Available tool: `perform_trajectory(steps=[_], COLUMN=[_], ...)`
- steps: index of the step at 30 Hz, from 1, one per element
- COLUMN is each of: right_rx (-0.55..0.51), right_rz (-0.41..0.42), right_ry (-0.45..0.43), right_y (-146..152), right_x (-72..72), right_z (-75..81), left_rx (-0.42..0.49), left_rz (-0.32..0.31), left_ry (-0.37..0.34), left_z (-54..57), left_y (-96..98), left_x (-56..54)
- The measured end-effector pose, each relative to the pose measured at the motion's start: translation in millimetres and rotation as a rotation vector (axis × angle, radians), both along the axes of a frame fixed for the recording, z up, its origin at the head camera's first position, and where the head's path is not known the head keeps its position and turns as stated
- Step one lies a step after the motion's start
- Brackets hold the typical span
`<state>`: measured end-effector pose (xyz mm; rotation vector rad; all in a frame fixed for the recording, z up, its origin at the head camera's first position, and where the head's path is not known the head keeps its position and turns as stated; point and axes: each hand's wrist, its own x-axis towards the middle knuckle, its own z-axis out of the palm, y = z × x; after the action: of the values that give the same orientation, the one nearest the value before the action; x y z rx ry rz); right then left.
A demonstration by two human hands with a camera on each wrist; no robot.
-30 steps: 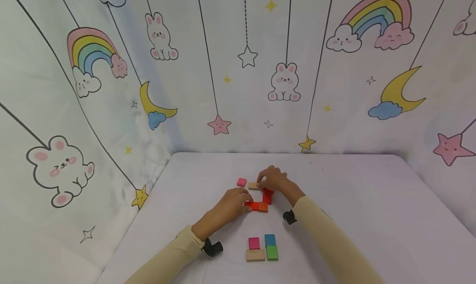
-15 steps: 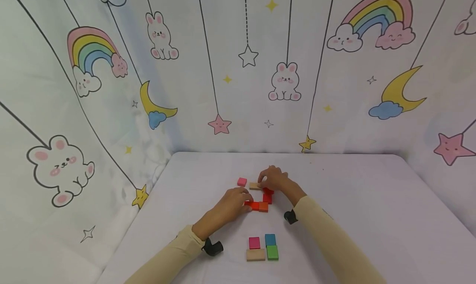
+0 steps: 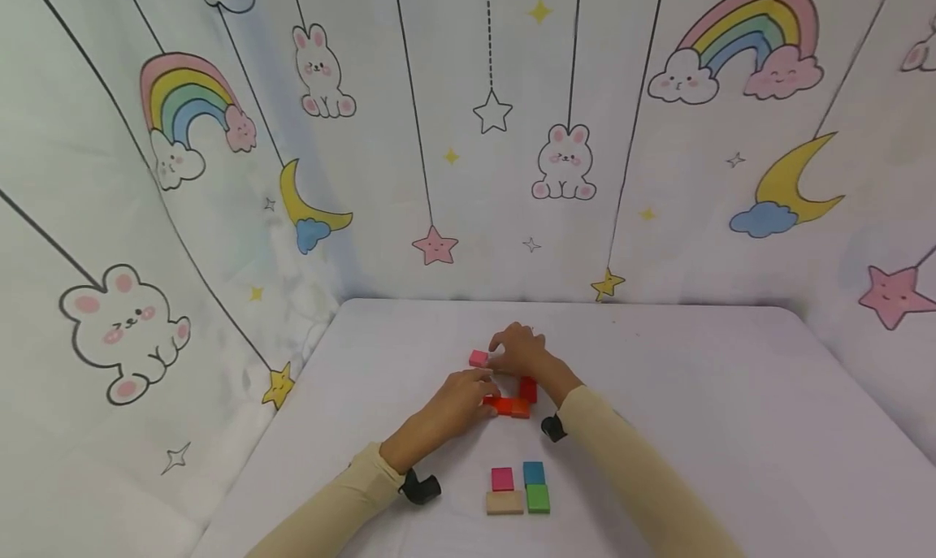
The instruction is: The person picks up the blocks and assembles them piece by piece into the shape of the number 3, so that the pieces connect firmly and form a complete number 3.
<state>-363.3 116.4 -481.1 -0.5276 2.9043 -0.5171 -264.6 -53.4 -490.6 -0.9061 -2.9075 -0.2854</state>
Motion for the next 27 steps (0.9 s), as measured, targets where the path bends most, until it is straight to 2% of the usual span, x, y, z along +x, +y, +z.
perform_trajectory(steps=[7, 13, 20, 27], right_rx=[0.004, 0.013, 0.019, 0.021], right_rz=[0.021, 0.01, 0.032, 0.058], right_ry=[0.094, 0.091, 0.084, 0.083], right_y=[-17.6, -21.9, -18.2, -13.7], right_x=[6.2, 9.1, 12.6, 13.7], right_z=[-1.4, -1.1, 2.9, 1.2], left_rx=[-0.021, -0.022, -0.019, 0.006], left_rz=[0.001, 0.006, -0.004, -0.006], left_ry=[0.02, 0.015, 0.05, 0.031], left_z=[-3.8, -5.1, -4.2, -2.3], left_y=[1.2, 1.1, 0.1, 1.2], left_x=[-2.5, -3.6, -2.5, -1.4])
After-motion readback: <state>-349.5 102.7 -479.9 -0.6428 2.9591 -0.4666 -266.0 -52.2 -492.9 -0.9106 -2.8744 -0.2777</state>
